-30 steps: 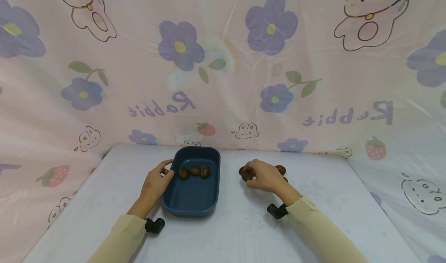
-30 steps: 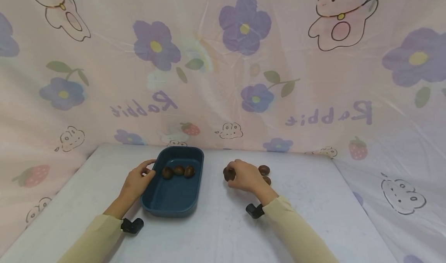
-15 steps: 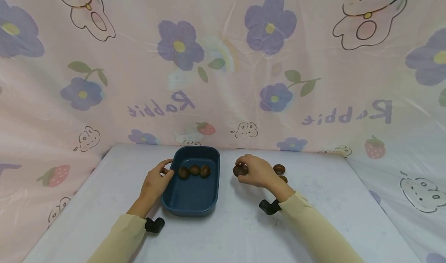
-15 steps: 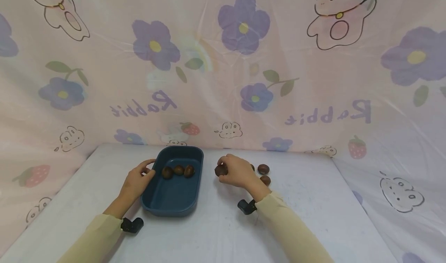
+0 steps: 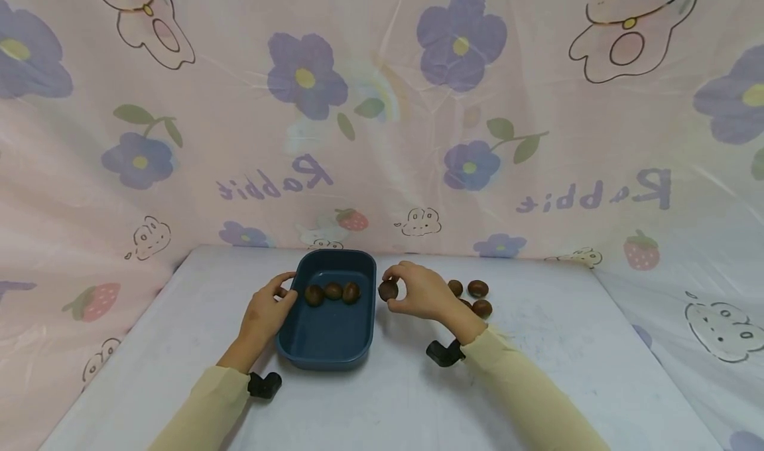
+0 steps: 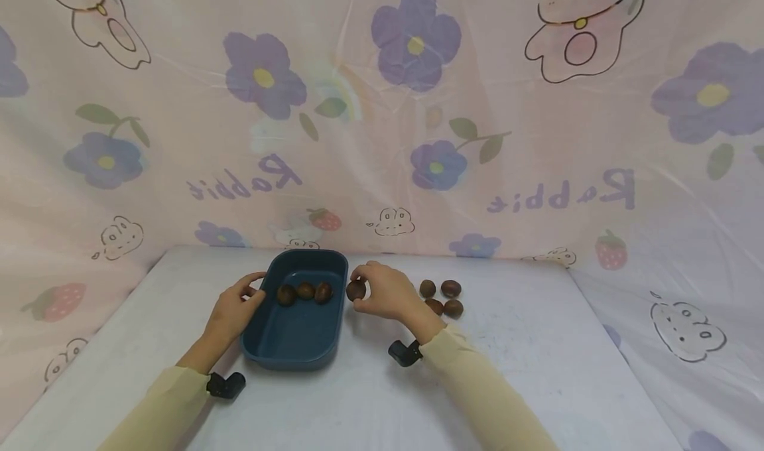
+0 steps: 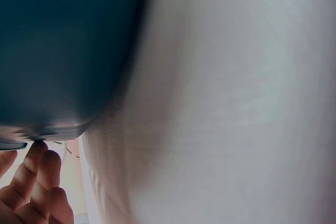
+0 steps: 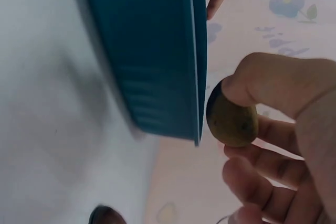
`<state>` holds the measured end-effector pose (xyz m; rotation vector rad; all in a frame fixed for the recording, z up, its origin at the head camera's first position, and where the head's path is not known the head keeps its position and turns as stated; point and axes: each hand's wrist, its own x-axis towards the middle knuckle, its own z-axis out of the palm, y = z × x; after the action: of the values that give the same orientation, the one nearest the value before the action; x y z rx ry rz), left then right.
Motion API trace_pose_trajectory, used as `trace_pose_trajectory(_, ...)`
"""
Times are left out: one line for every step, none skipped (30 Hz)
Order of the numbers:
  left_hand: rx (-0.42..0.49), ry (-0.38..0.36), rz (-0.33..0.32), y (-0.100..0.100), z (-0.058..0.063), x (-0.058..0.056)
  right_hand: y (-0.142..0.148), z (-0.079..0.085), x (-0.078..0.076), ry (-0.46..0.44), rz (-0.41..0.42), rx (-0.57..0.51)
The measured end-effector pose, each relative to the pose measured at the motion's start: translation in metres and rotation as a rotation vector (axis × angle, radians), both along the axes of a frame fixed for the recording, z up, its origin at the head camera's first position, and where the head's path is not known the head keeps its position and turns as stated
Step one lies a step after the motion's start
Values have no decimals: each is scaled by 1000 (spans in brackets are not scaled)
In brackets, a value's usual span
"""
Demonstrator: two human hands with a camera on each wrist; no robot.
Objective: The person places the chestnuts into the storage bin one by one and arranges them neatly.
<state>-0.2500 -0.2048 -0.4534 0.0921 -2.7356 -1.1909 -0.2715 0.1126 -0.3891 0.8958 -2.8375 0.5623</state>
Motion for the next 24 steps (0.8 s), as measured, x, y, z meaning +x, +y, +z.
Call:
trace_pose_trajectory(0, 2, 1, 0, 0, 0, -3, 1, 0, -2, 10, -9)
trace_pose_trajectory(-2, 2, 1, 0, 0, 0, -5, 1, 0, -4, 18, -15)
trace_pose_trajectory(-2, 3, 2, -1, 0, -1, -8, 1, 0, -7, 24, -20)
trace_pose_trajectory(-2, 3, 2, -1, 0, -1, -10, 2, 1, -10, 29, -25)
trace_pose_trajectory(-4, 2, 1, -1, 0, -1, -13, 2, 1, -16, 35, -29)
trace_pose_trajectory(-4, 1, 1, -1, 0, -1, -15, 2, 1, -21, 38, -32)
trace_pose_trajectory(-4, -1, 2, -1, 0, -1, -18, 2, 1, -27, 43, -35)
trace_pose_trajectory(-4, -4, 2, -1, 0, -1, -20, 2, 1, -33, 48, -38)
trace_pose_trajectory(-4, -6, 3, -1, 0, -1, -22, 2, 2, -39, 53, -42)
trace_pose_trajectory(-4, -9, 3, -1, 0, -1, -25, 3, 2, -45, 61, -44)
trace_pose_trajectory(-3, -10, 4, -1, 0, -1, -27, 3, 2, -51, 70, -49)
trace_pose_trajectory(-2, -11, 4, 0, 0, -1, -30, 3, 2, -57, 78, -52)
trace_pose_trajectory(-1, -12, 5, 0, 0, -1, -33, 3, 2, -63, 87, -55)
trace_pose_trajectory(-1, -12, 5, 0, 0, -1, -35, 3, 3, -68, 97, -58)
trace_pose_trajectory(0, -12, 5, -1, -1, -1, -38, 3, 3, -73, 106, -59)
trace_pose_trajectory(0, -12, 4, -1, -1, -1, -40, 3, 3, -77, 116, -61)
trace_pose_trajectory(1, -13, 3, -1, -1, -1, -43, 3, 3, -82, 126, -65)
trace_pose_trajectory(3, -13, 2, -1, -1, -1, -46, 3, 4, -86, 136, -66)
trace_pose_trajectory(4, -13, 1, -1, -1, -1, -49, 3, 4, -88, 145, -67)
trace_pose_trajectory(4, -14, 1, -1, -1, -1, -51, 3, 4, -91, 155, -70)
trace_pose_trajectory(5, -13, 0, -1, -1, -1, -54, 2, 4, -96, 163, -70)
trace_pose_trajectory(6, -11, 0, -1, -1, -1, -56, 2, 5, -100, 168, -70)
trace_pose_trajectory(6, -9, 0, -1, -2, -1, -58, 1, 5, -103, 171, -70)
trace_pose_trajectory(7, -6, 0, -1, -2, -1, -61, 1, 6, -108, 174, -70)
